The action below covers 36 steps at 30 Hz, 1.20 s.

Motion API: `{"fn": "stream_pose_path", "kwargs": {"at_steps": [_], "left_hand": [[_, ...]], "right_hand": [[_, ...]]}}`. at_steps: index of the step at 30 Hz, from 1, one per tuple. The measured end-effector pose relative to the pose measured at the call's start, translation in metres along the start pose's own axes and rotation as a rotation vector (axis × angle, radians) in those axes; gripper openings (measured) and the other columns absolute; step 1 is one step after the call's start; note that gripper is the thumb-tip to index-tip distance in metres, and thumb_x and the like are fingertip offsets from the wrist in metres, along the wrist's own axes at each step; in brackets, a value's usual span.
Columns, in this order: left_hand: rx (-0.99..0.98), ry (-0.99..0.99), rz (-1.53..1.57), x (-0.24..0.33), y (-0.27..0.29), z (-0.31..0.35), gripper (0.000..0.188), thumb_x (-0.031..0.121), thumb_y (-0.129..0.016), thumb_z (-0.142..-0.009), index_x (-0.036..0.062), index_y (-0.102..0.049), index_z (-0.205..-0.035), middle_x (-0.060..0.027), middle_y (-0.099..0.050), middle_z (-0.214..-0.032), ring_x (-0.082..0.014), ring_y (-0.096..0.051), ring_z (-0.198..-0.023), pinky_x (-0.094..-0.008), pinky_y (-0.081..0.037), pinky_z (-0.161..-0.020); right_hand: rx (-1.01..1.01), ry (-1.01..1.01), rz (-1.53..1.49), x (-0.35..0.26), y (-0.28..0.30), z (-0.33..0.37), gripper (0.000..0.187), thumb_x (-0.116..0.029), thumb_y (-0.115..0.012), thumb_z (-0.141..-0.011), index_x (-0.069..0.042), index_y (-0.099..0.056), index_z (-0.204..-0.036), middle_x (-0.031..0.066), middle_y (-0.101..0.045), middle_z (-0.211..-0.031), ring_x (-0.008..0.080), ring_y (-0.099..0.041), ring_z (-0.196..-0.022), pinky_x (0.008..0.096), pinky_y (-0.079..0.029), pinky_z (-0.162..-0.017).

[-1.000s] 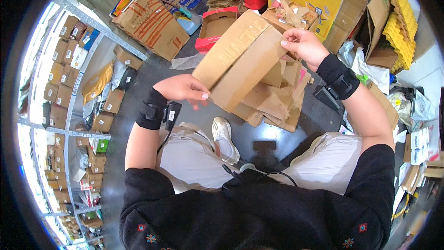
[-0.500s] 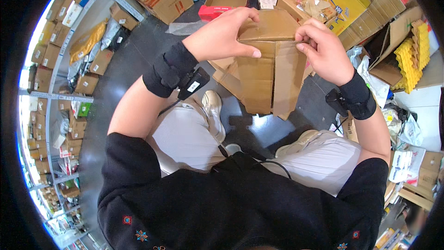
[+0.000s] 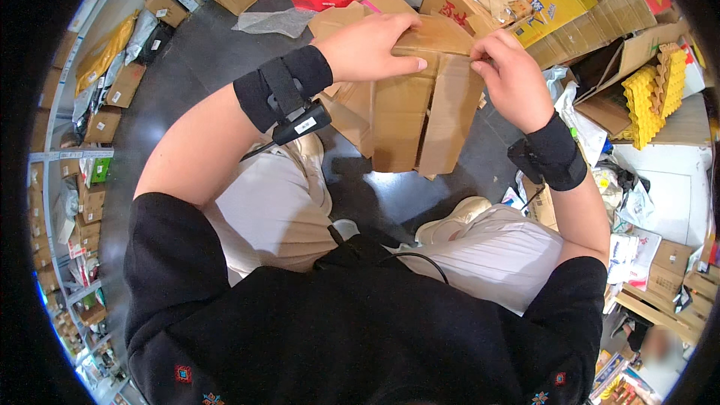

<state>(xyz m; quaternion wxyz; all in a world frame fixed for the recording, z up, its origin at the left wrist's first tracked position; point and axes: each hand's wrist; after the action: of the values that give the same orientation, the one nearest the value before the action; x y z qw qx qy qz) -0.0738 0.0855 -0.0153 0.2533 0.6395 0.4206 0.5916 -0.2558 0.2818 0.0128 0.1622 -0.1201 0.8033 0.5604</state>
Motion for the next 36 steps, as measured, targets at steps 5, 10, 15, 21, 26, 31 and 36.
{"fn": "stream_pose_path", "kwargs": {"at_steps": [5, 10, 15, 21, 26, 31, 36], "left_hand": [[-0.053, 0.043, -0.029, -0.017, -0.018, -0.014, 0.058, 0.042, -0.064, -0.093, -0.0023, -0.053, -0.129, -0.0241, -0.063, -0.12, -0.038, -0.063, -0.111, -0.042, -0.05, -0.096], [0.015, 0.028, -0.094, -0.036, -0.043, -0.025, 0.057, 0.044, -0.065, -0.09, -0.0022, -0.058, -0.122, -0.0239, -0.067, -0.108, -0.0383, -0.065, -0.102, -0.0458, -0.052, -0.089], [0.038, 0.03, -0.054, -0.044, -0.05, -0.034, 0.056, 0.044, -0.064, -0.09, -0.0013, -0.058, -0.122, -0.0232, -0.068, -0.106, -0.0384, -0.067, -0.099, -0.0466, -0.054, -0.086], [-0.009, 0.072, -0.089, -0.041, -0.049, -0.035, 0.055, 0.046, -0.063, -0.09, 0.0014, -0.058, -0.123, -0.0226, -0.069, -0.107, -0.0384, -0.067, -0.099, -0.0471, -0.054, -0.086], [-0.006, 0.055, -0.106, -0.037, -0.051, -0.036, 0.053, 0.046, -0.063, -0.09, 0.0003, -0.059, -0.118, -0.0229, -0.068, -0.103, -0.0388, -0.067, -0.098, -0.048, -0.054, -0.084], [-0.019, 0.049, -0.121, -0.035, -0.051, -0.035, 0.054, 0.045, -0.062, -0.091, -0.0033, -0.057, -0.113, -0.0245, -0.068, -0.099, -0.0396, -0.067, -0.096, -0.048, -0.054, -0.084], [-0.006, 0.065, -0.106, -0.027, -0.048, -0.036, 0.047, 0.04, -0.063, -0.09, 0.0036, -0.057, -0.12, -0.0215, -0.066, -0.109, -0.0377, -0.066, -0.1, -0.0478, -0.054, -0.085]], "right_hand": [[-0.039, -0.128, -0.045, 0.016, -0.018, 0.0, 0.008, -0.004, -0.062, -0.088, -0.003, -0.058, -0.094, 0.0136, -0.058, -0.096, 0.0355, -0.061, -0.089, 0.0419, -0.05, -0.077], [-0.038, -0.128, -0.005, 0.033, -0.033, -0.006, 0.012, -0.008, -0.065, -0.088, -0.003, -0.057, -0.095, 0.0142, -0.058, -0.096, 0.0348, -0.062, -0.087, 0.0414, -0.051, -0.076], [-0.03, -0.153, 0.044, 0.026, -0.036, -0.009, 0.025, -0.018, -0.072, -0.084, -0.004, -0.059, -0.1, 0.0134, -0.059, -0.097, 0.0342, -0.063, -0.085, 0.0409, -0.051, -0.075], [-0.014, -0.14, 0.03, 0.03, -0.045, -0.011, 0.023, -0.016, -0.072, -0.085, -0.005, -0.06, -0.1, 0.0123, -0.059, -0.097, 0.0329, -0.064, -0.082, 0.0401, -0.051, -0.074], [-0.069, -0.201, -0.062, 0.034, -0.04, -0.015, 0.016, -0.014, -0.071, -0.085, -0.004, -0.06, -0.092, 0.012, -0.059, -0.091, 0.0305, -0.062, -0.078, 0.0378, -0.05, -0.071], [-0.13, -0.216, -0.091, 0.04, -0.039, -0.016, 0.014, -0.014, -0.069, -0.086, -0.004, -0.059, -0.091, 0.0122, -0.059, -0.09, 0.0309, -0.062, -0.079, 0.0378, -0.05, -0.071], [-0.131, -0.239, -0.09, 0.04, -0.037, -0.015, 0.013, -0.013, -0.068, -0.087, -0.004, -0.059, -0.091, 0.0127, -0.06, -0.091, 0.0322, -0.062, -0.08, 0.0387, -0.05, -0.072]]}}
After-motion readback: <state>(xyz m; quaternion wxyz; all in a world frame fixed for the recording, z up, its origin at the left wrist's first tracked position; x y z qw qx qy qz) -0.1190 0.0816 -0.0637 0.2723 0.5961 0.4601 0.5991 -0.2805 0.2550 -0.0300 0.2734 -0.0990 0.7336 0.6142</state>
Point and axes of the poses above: each hand's wrist, its own z-axis away from the middle knuckle, its own y-axis out of the back of the hand, x = y × z
